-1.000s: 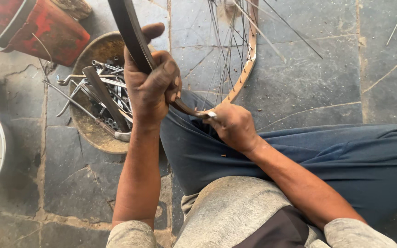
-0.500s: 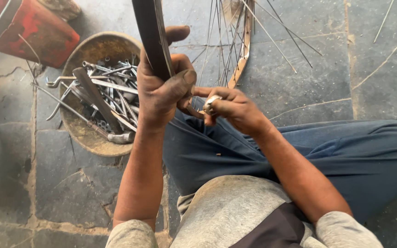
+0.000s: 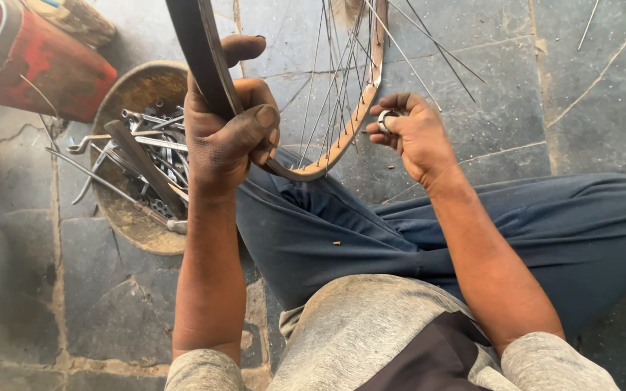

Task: The person sits on the floor and uses a metal tool to repeatedly tap and adjust the rim of a bicycle wheel. They rotate the wheel to access different sections and continue the tapping process along the rim.

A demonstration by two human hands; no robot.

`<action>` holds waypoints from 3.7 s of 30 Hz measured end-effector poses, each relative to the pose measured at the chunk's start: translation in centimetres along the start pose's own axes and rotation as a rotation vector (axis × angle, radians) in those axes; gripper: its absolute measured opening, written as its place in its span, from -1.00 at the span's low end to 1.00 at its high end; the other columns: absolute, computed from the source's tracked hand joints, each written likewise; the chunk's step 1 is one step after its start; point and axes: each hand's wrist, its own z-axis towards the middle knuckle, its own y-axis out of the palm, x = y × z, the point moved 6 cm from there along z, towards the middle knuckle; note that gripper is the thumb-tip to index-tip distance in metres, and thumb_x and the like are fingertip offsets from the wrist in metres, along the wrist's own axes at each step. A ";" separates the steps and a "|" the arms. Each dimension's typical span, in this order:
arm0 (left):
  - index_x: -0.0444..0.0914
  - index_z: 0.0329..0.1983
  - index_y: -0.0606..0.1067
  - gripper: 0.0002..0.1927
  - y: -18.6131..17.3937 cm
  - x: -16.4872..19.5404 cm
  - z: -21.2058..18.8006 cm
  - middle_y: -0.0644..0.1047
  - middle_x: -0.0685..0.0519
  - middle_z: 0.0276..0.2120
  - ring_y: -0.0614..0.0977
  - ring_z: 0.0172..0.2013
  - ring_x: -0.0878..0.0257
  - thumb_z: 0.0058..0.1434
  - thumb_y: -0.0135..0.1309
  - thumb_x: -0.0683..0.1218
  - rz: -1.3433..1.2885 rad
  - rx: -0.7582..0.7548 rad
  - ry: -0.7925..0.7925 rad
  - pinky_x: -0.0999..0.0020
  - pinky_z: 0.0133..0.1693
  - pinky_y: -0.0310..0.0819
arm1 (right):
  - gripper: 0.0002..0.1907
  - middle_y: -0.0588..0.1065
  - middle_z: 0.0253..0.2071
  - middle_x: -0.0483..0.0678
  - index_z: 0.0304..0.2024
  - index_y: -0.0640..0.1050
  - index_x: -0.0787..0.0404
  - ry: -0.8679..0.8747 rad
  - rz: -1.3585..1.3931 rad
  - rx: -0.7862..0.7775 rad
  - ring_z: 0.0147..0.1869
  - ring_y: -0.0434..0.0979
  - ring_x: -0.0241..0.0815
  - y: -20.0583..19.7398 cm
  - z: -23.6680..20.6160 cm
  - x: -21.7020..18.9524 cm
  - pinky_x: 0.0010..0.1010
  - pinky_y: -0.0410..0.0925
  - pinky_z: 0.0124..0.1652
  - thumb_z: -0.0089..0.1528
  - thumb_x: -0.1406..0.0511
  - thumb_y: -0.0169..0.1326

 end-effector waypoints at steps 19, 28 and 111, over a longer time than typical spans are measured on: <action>-0.43 0.33 0.34 -0.49 4.3 1.0 2.2 0.44 0.11 -0.59 0.37 -0.68 0.48 0.38 0.23 -0.24 0.096 -0.138 -0.059 0.59 -0.65 0.16 | -0.48 0.43 -0.39 -0.14 0.28 0.41 0.26 0.046 -0.459 -0.430 -0.46 0.36 -0.41 7.1 -3.2 -1.6 -0.55 0.33 -0.49 0.24 0.41 -0.01; -0.47 0.34 0.33 -0.34 5.2 0.3 2.2 0.48 0.06 -0.54 0.44 -0.63 0.42 0.33 0.30 -0.04 0.187 -0.100 -0.071 0.54 -0.56 0.26 | -0.67 0.50 -0.31 -0.11 0.08 0.51 0.32 0.039 -0.420 -0.315 -0.44 0.39 -0.40 5.9 -1.8 -0.7 -0.56 0.31 -0.46 0.27 0.38 0.05; -0.37 -0.02 0.57 -0.64 5.7 -4.3 4.6 0.55 0.09 -0.37 0.54 -0.34 0.36 0.13 0.27 -0.12 0.270 -0.061 -0.235 0.40 -0.28 0.46 | -0.85 0.58 -0.37 -0.03 -0.12 0.46 0.26 0.020 -0.294 -0.072 -0.34 0.59 -0.23 3.6 2.4 3.9 -0.38 0.48 -0.30 0.34 0.32 -0.09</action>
